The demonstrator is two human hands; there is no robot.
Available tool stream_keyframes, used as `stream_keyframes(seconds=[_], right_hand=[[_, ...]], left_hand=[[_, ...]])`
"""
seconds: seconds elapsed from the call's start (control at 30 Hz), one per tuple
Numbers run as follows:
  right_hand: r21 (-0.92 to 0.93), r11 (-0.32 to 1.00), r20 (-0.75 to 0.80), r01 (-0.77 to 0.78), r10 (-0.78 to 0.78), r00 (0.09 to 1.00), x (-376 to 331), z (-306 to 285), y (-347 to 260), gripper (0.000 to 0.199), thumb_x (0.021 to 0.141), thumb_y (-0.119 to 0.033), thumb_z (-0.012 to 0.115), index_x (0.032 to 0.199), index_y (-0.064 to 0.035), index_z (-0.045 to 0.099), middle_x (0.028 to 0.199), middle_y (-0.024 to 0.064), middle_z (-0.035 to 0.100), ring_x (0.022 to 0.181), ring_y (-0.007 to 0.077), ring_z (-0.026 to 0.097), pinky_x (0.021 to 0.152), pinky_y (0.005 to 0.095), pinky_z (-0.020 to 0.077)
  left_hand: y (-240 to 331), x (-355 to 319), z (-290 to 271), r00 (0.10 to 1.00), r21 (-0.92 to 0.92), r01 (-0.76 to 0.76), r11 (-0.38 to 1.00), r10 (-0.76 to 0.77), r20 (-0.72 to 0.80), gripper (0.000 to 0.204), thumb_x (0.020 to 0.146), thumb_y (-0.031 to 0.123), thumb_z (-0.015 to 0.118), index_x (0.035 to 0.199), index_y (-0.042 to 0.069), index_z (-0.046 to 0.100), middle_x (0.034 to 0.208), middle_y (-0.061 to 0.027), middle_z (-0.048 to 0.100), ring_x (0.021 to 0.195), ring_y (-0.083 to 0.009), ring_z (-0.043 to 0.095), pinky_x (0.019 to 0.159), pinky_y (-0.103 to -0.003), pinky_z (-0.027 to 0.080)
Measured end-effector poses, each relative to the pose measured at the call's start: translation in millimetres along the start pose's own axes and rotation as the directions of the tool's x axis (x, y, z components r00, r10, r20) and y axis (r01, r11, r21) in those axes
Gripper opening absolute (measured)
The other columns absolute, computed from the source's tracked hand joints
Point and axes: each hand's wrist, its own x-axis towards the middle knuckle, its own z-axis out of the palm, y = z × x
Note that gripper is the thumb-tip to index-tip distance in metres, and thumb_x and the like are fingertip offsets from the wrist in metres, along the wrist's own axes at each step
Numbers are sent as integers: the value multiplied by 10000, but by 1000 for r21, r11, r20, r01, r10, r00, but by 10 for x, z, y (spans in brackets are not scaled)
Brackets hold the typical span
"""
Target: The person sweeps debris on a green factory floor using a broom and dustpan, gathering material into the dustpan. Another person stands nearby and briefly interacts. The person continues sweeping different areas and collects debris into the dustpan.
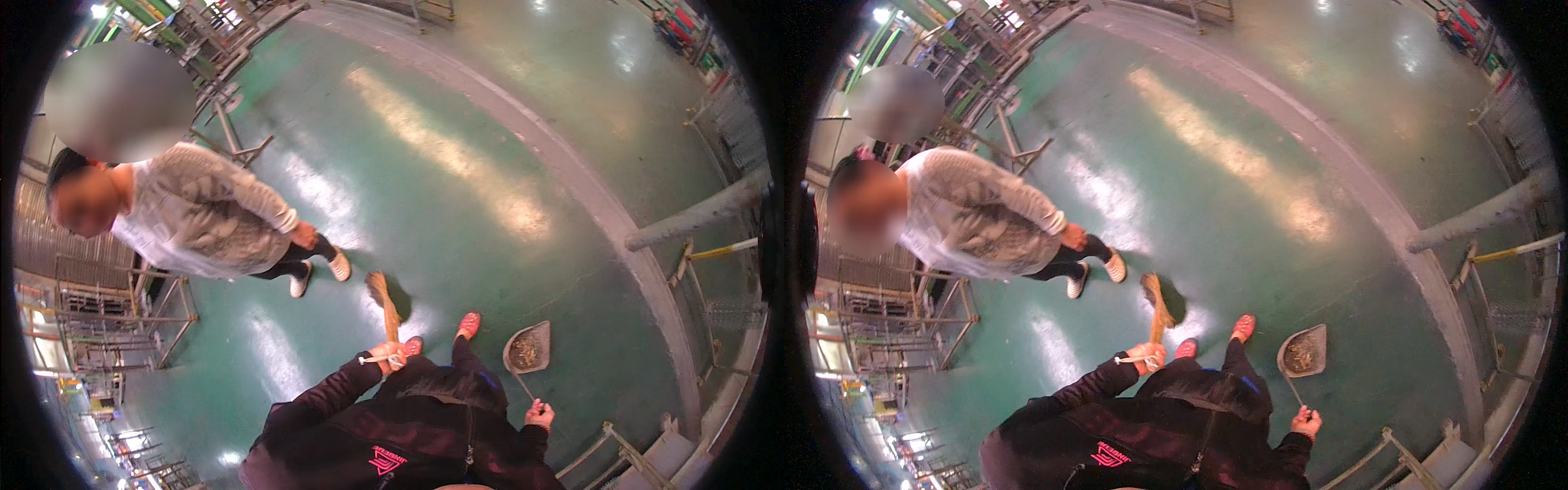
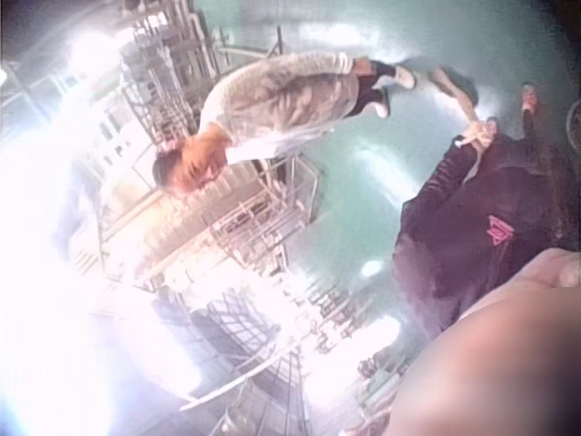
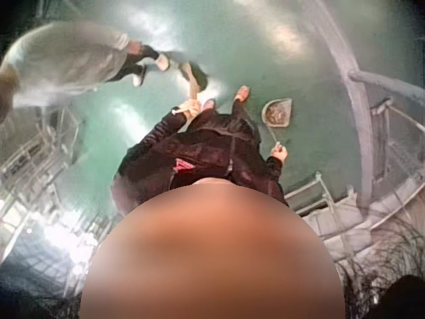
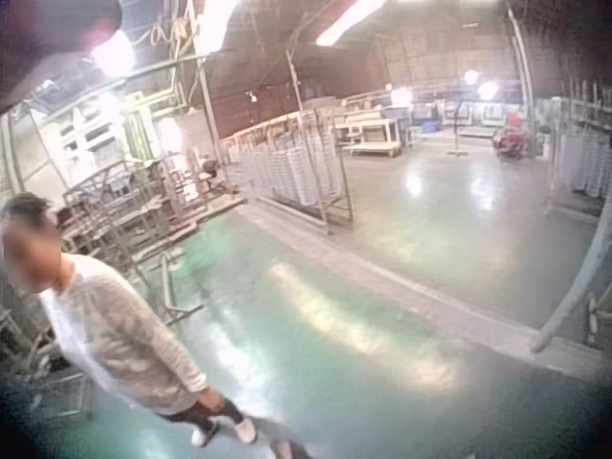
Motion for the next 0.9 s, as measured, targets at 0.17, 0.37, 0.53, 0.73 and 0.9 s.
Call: stream_keyframes(seconds=[0.17,0.37,0.53,0.73,0.9], right_hand=[[-160,972,91,174,-161,983,-203,89,-39,276,772,-317,509,940,-115,423,716,-13,540,709,146,581,512,214,392],[-76,987,-86,-139,132,987,-83,386,-404,227,749,-330,521,786,-123,437,694,-42,546,634,118,577,462,237,370],[-71,962,-101,-264,257,961,55,605,-534,199,756,-295,513,780,-115,432,698,-36,545,669,124,579,436,258,388],[-209,920,-64,-331,325,944,311,1186,-753,204,766,-280,507,832,-106,423,762,-24,548,744,129,582,450,262,399],[-247,939,7,-240,250,968,485,2138,-781,214,772,-281,500,871,-112,415,804,-22,548,767,130,582,450,257,395]], left_hand=[[-219,1339,1171,787,158,-43,986,-64,614,225,790,254,511,775,34,467,647,-68,506,497,-172,478,386,-269,355],[302,1867,3003,747,69,477,876,-445,494,148,756,-25,477,708,44,355,556,-18,392,390,-47,362,306,-155,276],[746,989,3244,773,107,238,965,-255,581,315,791,2,450,1088,-47,357,612,3,372,425,-24,366,328,-126,323],[1367,-249,2494,838,-122,-140,983,183,514,242,750,40,524,944,-49,411,599,-15,423,425,-54,407,321,-155,339],[1725,-197,1807,812,50,-583,811,578,80,121,736,63,518,781,-14,437,508,-39,408,362,-116,398,318,-221,342]])
